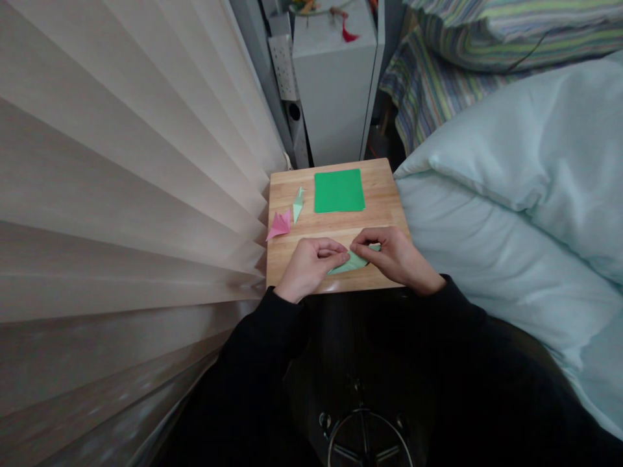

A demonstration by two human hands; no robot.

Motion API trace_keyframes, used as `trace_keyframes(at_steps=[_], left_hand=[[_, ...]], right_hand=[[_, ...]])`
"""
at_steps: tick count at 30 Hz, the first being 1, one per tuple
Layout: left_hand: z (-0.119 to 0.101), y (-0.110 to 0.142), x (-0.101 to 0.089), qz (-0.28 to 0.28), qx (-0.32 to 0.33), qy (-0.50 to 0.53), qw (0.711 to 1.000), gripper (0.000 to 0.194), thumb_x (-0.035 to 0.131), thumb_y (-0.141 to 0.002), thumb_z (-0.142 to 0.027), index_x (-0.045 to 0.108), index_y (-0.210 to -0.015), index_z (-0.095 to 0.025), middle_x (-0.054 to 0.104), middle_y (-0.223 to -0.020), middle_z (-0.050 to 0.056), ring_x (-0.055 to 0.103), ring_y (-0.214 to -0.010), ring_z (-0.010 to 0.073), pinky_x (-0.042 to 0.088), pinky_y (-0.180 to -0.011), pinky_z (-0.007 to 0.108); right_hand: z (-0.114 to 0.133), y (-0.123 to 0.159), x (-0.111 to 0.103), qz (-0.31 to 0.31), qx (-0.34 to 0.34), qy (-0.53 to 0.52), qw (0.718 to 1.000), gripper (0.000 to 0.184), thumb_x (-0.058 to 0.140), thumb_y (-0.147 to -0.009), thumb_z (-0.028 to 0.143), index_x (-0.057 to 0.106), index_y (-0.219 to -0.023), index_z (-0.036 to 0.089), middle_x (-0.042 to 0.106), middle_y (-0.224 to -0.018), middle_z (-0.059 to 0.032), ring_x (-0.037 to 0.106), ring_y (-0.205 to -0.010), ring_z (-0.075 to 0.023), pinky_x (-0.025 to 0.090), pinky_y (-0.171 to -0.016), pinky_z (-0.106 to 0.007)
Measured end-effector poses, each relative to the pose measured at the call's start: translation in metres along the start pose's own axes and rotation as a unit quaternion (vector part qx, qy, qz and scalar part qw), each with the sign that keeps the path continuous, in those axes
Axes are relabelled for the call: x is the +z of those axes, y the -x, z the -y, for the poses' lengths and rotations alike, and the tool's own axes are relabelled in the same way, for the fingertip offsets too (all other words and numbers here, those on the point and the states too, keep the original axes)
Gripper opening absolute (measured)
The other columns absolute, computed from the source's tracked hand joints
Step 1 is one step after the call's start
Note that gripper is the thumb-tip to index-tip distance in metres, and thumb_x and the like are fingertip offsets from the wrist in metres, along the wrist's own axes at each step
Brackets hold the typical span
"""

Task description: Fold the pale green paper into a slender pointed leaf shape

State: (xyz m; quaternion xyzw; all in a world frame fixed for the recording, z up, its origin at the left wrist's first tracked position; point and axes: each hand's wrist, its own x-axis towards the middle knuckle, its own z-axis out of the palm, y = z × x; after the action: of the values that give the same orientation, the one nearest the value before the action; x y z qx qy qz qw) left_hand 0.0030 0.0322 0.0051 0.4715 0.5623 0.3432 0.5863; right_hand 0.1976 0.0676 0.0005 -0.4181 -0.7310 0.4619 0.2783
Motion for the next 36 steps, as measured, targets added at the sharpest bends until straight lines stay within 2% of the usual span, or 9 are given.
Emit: trace_keyframes(at_steps=[4, 8, 14, 23, 29, 31, 33, 34, 36], left_hand=[[0.003, -0.003, 0.000, -0.010, 0.009, 0.009, 1.000, 0.009, 0.077, -0.082, -0.021, 0.071, -0.082, -0.014, 0.074, -0.074, 0.002, 0.068, -0.067, 0.0125, 0.055, -0.069, 0.026], [0.006, -0.005, 0.000, -0.025, -0.008, 0.076, 0.997, 0.020, 0.071, -0.091, -0.033, 0.060, -0.091, -0.017, 0.072, -0.072, 0.001, 0.072, -0.063, 0.0142, 0.057, -0.064, 0.026], [0.006, -0.005, 0.003, -0.051, -0.001, 0.125, 0.991, 0.036, 0.076, -0.088, -0.045, 0.052, -0.094, -0.019, 0.070, -0.064, -0.002, 0.072, -0.058, 0.0144, 0.060, -0.062, 0.026], [0.000, -0.001, 0.006, -0.012, -0.005, 0.131, 0.991, 0.042, 0.084, -0.079, -0.032, 0.053, -0.104, -0.018, 0.077, -0.074, 0.002, 0.078, -0.075, 0.0198, 0.061, -0.079, 0.033], [0.005, -0.003, 0.007, -0.047, 0.046, 0.056, 0.996, 0.019, 0.077, -0.082, -0.030, 0.065, -0.086, -0.016, 0.076, -0.078, 0.004, 0.077, -0.078, 0.0190, 0.059, -0.080, 0.031], [0.006, -0.004, 0.004, -0.058, 0.045, 0.022, 0.997, 0.009, 0.072, -0.083, -0.022, 0.067, -0.084, -0.016, 0.075, -0.079, 0.003, 0.075, -0.076, 0.0173, 0.057, -0.076, 0.029], [0.006, -0.004, 0.001, -0.049, 0.039, -0.046, 0.997, 0.002, 0.068, -0.083, -0.015, 0.069, -0.082, -0.016, 0.074, -0.075, 0.003, 0.072, -0.071, 0.0161, 0.054, -0.072, 0.028], [0.006, -0.004, -0.001, -0.039, 0.038, -0.086, 0.995, 0.006, 0.066, -0.083, -0.012, 0.071, -0.082, -0.016, 0.073, -0.074, 0.002, 0.071, -0.070, 0.0159, 0.053, -0.071, 0.028], [0.005, -0.003, -0.004, -0.019, 0.047, -0.149, 0.988, 0.011, 0.065, -0.083, -0.011, 0.074, -0.083, -0.016, 0.073, -0.071, 0.003, 0.068, -0.069, 0.0163, 0.050, -0.069, 0.028]], right_hand=[[-0.003, -0.003, 0.001, -0.026, 0.026, -0.029, 0.999, 0.031, 0.057, -0.096, 0.038, 0.069, -0.076, 0.018, 0.068, -0.072, -0.0036, 0.062, -0.069, -0.0176, 0.050, -0.062, -0.030], [-0.006, -0.005, 0.002, -0.135, 0.071, -0.115, 0.982, 0.033, 0.062, -0.094, 0.049, 0.067, -0.094, 0.017, 0.065, -0.079, -0.0045, 0.064, -0.074, -0.0180, 0.054, -0.057, -0.028], [-0.002, -0.004, 0.015, 0.008, 0.092, -0.195, 0.976, 0.040, 0.083, -0.077, 0.047, 0.068, -0.097, 0.016, 0.071, -0.083, -0.0043, 0.061, -0.064, -0.0144, 0.050, -0.048, -0.025], [-0.007, -0.005, 0.020, -0.053, 0.118, -0.231, 0.964, 0.030, 0.079, -0.076, 0.043, 0.061, -0.074, 0.019, 0.069, -0.066, -0.0017, 0.052, -0.050, -0.0103, 0.037, -0.045, -0.024], [-0.007, -0.003, 0.020, -0.082, 0.061, -0.106, 0.989, 0.028, 0.062, -0.092, 0.038, 0.063, -0.072, 0.019, 0.062, -0.065, -0.0012, 0.055, -0.061, -0.0144, 0.043, -0.057, -0.029], [-0.007, -0.004, 0.016, -0.131, 0.029, -0.037, 0.990, 0.020, 0.063, -0.092, 0.037, 0.068, -0.089, 0.018, 0.070, -0.085, -0.0071, 0.062, -0.075, -0.0197, 0.049, -0.064, -0.033], [-0.008, -0.004, 0.010, -0.170, -0.031, 0.030, 0.984, 0.031, 0.072, -0.087, 0.034, 0.067, -0.113, 0.019, 0.070, -0.116, -0.0132, 0.065, -0.099, -0.0264, 0.053, -0.078, -0.040], [-0.008, -0.005, 0.008, -0.158, -0.067, 0.057, 0.984, 0.039, 0.076, -0.084, 0.032, 0.065, -0.120, 0.020, 0.068, -0.125, -0.0138, 0.064, -0.109, -0.0290, 0.053, -0.087, -0.043], [-0.009, -0.005, 0.004, -0.089, -0.119, 0.076, 0.986, 0.027, 0.074, -0.087, 0.028, 0.068, -0.113, 0.023, 0.071, -0.119, -0.0110, 0.064, -0.113, -0.0288, 0.051, -0.095, -0.045]])
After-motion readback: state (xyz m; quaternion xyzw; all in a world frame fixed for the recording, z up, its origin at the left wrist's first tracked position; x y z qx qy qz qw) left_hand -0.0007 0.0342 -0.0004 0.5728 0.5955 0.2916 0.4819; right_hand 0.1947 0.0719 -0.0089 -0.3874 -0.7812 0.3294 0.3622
